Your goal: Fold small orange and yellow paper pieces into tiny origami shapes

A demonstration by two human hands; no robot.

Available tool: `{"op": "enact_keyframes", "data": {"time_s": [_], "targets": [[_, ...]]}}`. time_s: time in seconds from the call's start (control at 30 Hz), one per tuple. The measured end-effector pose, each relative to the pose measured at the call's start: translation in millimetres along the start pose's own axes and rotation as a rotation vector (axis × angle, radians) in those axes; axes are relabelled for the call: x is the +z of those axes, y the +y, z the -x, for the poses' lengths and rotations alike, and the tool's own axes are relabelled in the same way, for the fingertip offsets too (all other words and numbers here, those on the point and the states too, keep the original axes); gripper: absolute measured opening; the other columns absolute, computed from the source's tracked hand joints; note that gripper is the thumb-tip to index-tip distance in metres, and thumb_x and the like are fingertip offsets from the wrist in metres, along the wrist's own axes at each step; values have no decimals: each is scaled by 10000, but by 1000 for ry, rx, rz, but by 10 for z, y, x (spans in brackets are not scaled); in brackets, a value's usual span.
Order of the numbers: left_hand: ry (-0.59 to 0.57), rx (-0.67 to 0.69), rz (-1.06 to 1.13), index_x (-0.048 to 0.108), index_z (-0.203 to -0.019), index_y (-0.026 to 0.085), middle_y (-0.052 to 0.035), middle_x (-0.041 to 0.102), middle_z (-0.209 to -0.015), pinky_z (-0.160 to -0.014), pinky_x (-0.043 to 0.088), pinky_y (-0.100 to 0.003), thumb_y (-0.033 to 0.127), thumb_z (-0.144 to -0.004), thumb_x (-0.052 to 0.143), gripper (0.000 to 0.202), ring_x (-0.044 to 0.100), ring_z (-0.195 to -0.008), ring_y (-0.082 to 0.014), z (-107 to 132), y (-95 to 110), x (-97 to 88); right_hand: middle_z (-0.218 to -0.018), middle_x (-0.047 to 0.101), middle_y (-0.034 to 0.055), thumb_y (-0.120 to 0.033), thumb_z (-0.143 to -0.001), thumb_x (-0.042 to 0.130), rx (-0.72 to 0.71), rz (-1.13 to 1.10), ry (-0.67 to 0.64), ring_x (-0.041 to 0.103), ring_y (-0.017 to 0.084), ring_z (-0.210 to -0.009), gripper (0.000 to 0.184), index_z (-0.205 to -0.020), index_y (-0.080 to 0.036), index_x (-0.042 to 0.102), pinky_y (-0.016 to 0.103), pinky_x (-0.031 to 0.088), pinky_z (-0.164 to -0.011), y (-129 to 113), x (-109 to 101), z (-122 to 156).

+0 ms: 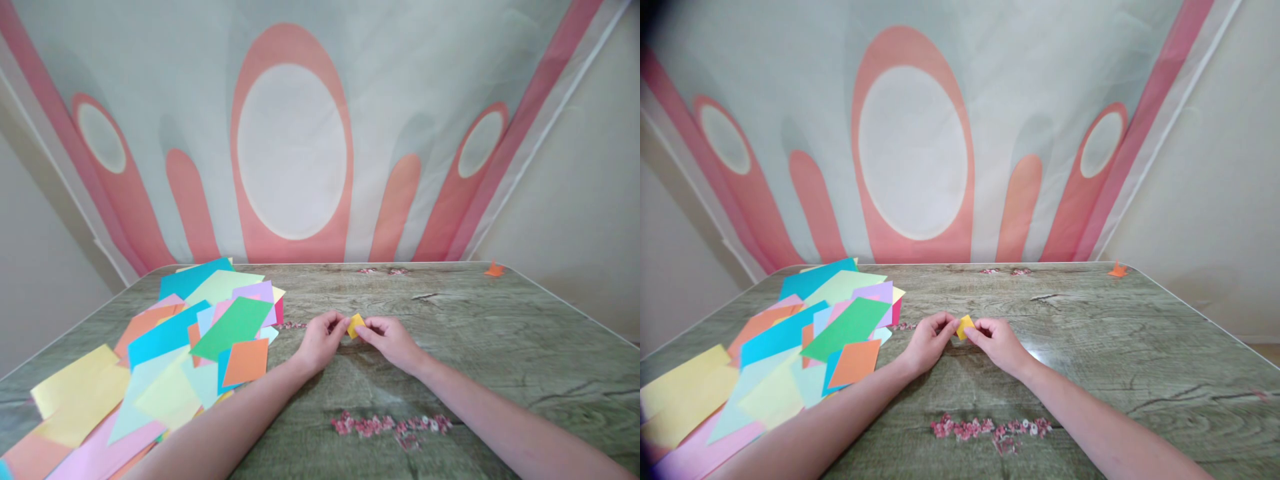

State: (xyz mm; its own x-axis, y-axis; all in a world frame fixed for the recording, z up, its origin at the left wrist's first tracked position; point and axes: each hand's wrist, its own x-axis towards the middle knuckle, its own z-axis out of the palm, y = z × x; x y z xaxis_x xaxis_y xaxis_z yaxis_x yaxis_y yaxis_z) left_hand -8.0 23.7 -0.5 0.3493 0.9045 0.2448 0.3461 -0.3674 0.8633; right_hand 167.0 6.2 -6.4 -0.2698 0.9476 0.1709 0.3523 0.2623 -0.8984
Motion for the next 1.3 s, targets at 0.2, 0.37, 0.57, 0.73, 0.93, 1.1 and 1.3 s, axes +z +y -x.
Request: {"op": "enact_keyframes", "data": {"time_s": [0.2, 0.37, 0.57, 0.73, 0.93, 1.1, 1.3], "targets": [[-8, -1, -8, 586, -704, 132, -7, 581, -651, -595, 388, -202, 389, -838, 437, 326, 510, -620, -114, 13, 34, 3, -573, 497, -26, -367, -822, 484, -44, 125, 24, 433, 101, -554, 296, -614, -160, 521, 224, 333, -561, -19, -15, 13], [-55, -35, 20, 601, -744, 125, -4, 568, -650, -570, 381, -197, 397, -821, 464, 315, 492, -599, -106, -2, 20, -15, -573, 501, -23, -365, -822, 482, -35, 122, 27, 438, 106, -554, 290, -621, -161, 527, 227, 337, -562, -22, -7, 14], [-74, -30, 29, 601, -746, 124, -4, 571, -653, -574, 381, -197, 386, -817, 471, 300, 495, -604, -105, -5, 21, -25, -639, 539, -2, -404, -858, 403, 17, -49, 44, 489, 130, -620, 328, -705, -163, 564, 230, 370, -577, 19, 0, 0], [-72, -24, -1, 600, -723, 128, 1, 567, -634, -561, 379, -196, 389, -808, 479, 300, 495, -594, -105, -10, -8, -12, -643, 533, -7, -379, -826, 469, -9, 46, 99, 474, 127, -610, 260, -719, -164, 568, 238, 371, -591, 52, -19, -7], [-68, -25, -30, 603, -739, 129, -3, 582, -649, -569, 382, -199, 379, -812, 471, 293, 503, -601, -107, -13, -15, -9, -620, 518, -14, -356, -826, 469, -11, 94, 95, 460, 121, -590, 243, -702, -167, 558, 240, 366, -587, 43, -27, -5], [-95, -16, -58, 604, -739, 130, -6, 593, -659, -571, 386, -201, 369, -814, 467, 286, 511, -612, -111, -1, 3, -15, -682, 561, -4, -375, -828, 470, -15, 33, 105, 491, 128, -632, 237, -764, -170, 571, 235, 382, -596, 33, -31, -10], [-116, -13, -67, 607, -723, 133, -13, 605, -664, -583, 407, -213, 371, -805, 480, 282, 531, -623, -120, 10, 13, -4, -622, 532, -11, -361, -816, 481, -13, 64, 121, 476, 125, -597, 239, -711, -166, 569, 232, 378, -569, 54, -44, -17]]}}
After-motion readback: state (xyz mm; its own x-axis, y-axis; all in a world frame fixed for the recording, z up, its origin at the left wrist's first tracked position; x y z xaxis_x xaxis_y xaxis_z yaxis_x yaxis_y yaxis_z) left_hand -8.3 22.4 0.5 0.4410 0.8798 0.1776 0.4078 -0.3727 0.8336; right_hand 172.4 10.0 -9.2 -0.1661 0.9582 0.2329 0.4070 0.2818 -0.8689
